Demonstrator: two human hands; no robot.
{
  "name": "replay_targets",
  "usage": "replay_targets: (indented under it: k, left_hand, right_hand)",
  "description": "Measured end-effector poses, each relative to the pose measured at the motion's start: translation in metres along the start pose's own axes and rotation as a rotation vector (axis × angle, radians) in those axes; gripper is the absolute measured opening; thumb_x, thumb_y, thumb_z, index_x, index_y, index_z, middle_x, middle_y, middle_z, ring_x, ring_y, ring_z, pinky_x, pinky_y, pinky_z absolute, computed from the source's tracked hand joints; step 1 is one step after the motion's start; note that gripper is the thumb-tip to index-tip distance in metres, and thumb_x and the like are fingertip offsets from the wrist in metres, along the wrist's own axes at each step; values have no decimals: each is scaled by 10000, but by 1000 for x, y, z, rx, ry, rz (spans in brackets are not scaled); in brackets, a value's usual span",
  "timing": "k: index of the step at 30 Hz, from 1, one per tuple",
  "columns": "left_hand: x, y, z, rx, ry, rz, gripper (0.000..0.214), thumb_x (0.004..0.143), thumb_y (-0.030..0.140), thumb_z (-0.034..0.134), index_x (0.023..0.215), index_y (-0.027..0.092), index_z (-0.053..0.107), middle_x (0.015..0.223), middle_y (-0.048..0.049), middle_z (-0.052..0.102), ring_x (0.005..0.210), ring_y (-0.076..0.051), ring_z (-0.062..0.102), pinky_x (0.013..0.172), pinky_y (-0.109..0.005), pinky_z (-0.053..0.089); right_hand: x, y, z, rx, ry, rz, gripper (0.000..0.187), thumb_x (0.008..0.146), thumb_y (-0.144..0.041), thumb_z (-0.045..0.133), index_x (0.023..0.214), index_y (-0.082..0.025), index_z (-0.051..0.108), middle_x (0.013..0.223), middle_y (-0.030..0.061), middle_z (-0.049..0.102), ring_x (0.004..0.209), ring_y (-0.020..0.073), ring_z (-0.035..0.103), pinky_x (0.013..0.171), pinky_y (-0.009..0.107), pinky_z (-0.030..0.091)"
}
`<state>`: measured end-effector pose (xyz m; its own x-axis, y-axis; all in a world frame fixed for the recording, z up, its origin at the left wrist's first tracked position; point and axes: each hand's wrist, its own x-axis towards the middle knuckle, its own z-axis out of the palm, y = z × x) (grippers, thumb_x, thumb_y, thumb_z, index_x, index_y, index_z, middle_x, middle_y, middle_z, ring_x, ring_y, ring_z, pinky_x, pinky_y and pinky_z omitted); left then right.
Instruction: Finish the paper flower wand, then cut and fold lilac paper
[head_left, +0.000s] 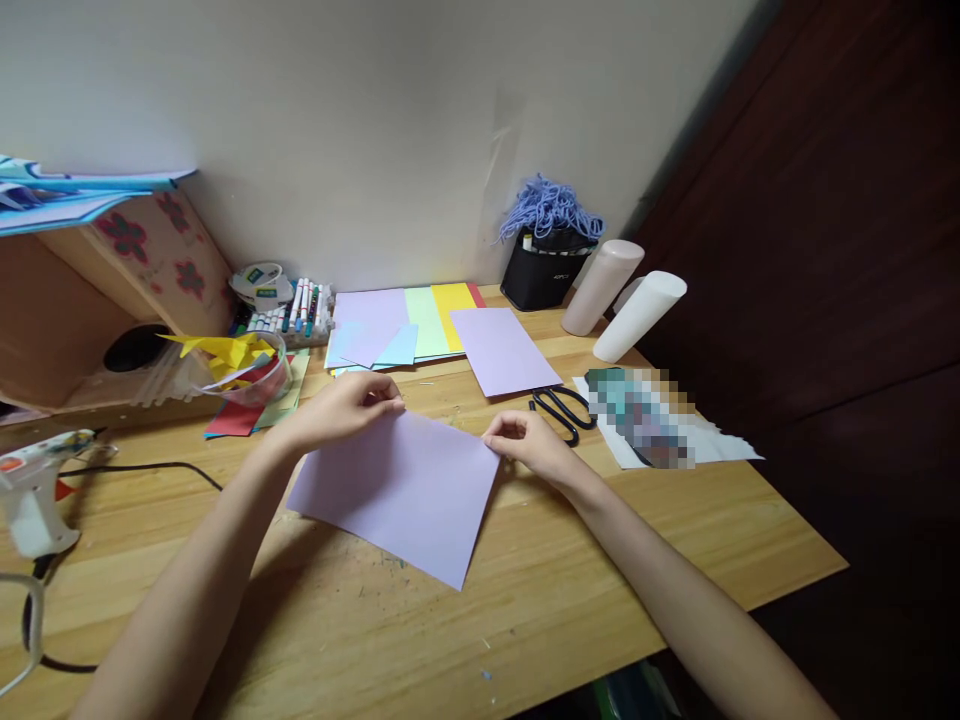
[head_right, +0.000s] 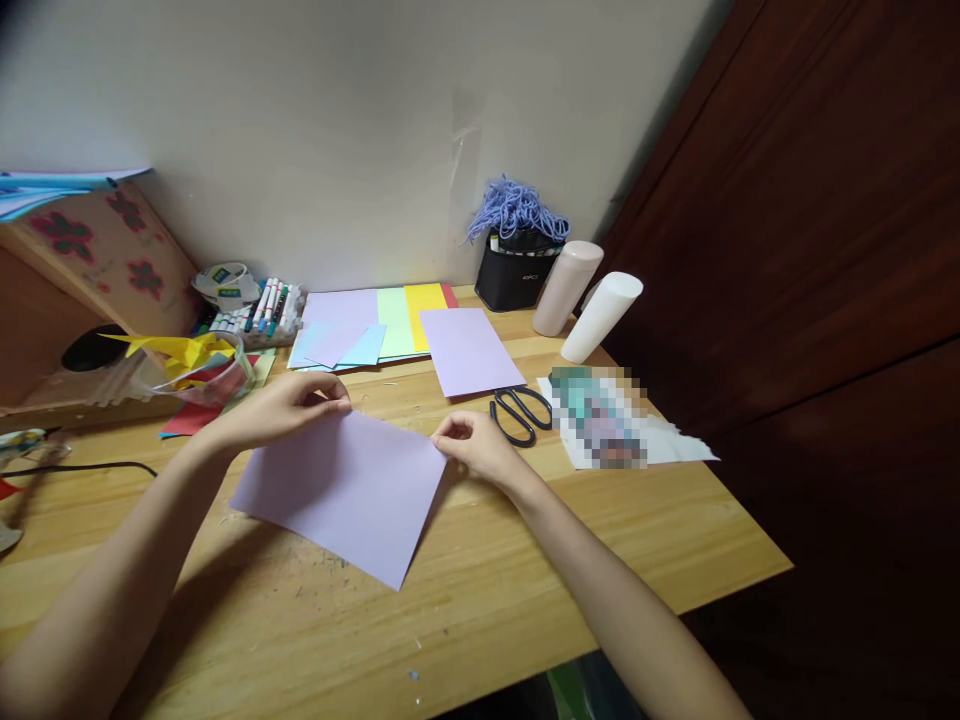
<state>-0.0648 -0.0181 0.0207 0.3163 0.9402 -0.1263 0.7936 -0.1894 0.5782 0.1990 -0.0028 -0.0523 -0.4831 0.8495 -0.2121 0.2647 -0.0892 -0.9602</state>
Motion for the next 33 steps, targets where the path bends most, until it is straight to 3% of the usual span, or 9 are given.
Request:
replay_targets:
  k: [6, 9, 12, 14, 18, 22, 28, 33]
  left_hand:
    - [-10, -10, -20, -12, 125, -102, 302, 785, 435, 448, 744, 164, 574, 682, 1, 565, 648, -131, 490, 548, -208, 331]
    - [-12, -9, -22, -92, 145, -97, 322, 778, 466, 460, 748, 163, 564, 708, -1, 560, 659, -129, 483, 546, -201, 329]
    - [-9, -3, -16, -186, 127, -68, 335, 782, 477, 457, 746, 157, 547, 690, 1, 538, 641, -121, 472, 531, -196, 325]
    - [-7, 1, -11, -241, 122, -51, 330, 790, 472, 456, 760, 157, 547, 690, 4, 536, 634, -114, 470, 535, -195, 335]
    - [-8, 12, -6, -237, 138, -8, 301, 791, 449, 475, 789, 167, 579, 768, -13, 583, 720, -130, 513, 616, -217, 397]
    - [-15, 28, -4, -168, 119, 63, 265, 794, 418, 483, 833, 195, 620, 877, -26, 619, 873, -163, 534, 709, -251, 432]
    - [-15, 46, 17, -209, 138, 72, 226, 808, 320, 429, 775, 169, 594, 791, -20, 619, 737, -139, 551, 663, -253, 448]
    - [-11, 48, 22, -248, 178, 33, 156, 741, 230, 453, 657, 155, 561, 684, 4, 598, 684, -129, 541, 660, -245, 435]
  right_hand:
    - [6, 5, -18, -42, 144, -9, 198, 706, -343, 603, 688, -148, 574, 641, 1, 578, 526, 91, 499, 455, 198, 358]
    - [7, 4, -11, 87, 127, -68, 262, 750, -378, 572, 903, -166, 598, 936, 60, 628, 767, 135, 588, 633, 238, 454]
    - [5, 3, 3, 190, 32, -148, 373, 743, -363, 611, 1070, -197, 549, 1090, 73, 601, 978, 171, 564, 801, 282, 451]
    - [2, 3, 10, 217, 18, -158, 352, 729, -366, 634, 1019, -176, 575, 1022, 75, 635, 938, 183, 585, 791, 292, 458]
    - [-5, 1, 10, 220, 113, -130, 315, 734, -414, 616, 871, -130, 620, 825, 73, 673, 724, 183, 618, 630, 282, 477]
    - [-13, -6, 5, 180, 119, -165, 310, 731, -411, 621, 884, -142, 641, 831, 62, 677, 703, 174, 612, 599, 264, 472]
    - [-24, -14, 13, 125, 102, -160, 282, 740, -402, 613, 841, -144, 660, 787, 57, 665, 655, 166, 589, 543, 249, 452]
    - [-28, -15, 14, 116, 194, -220, 250, 756, -394, 597, 770, -155, 669, 657, 21, 619, 542, 132, 519, 469, 232, 383]
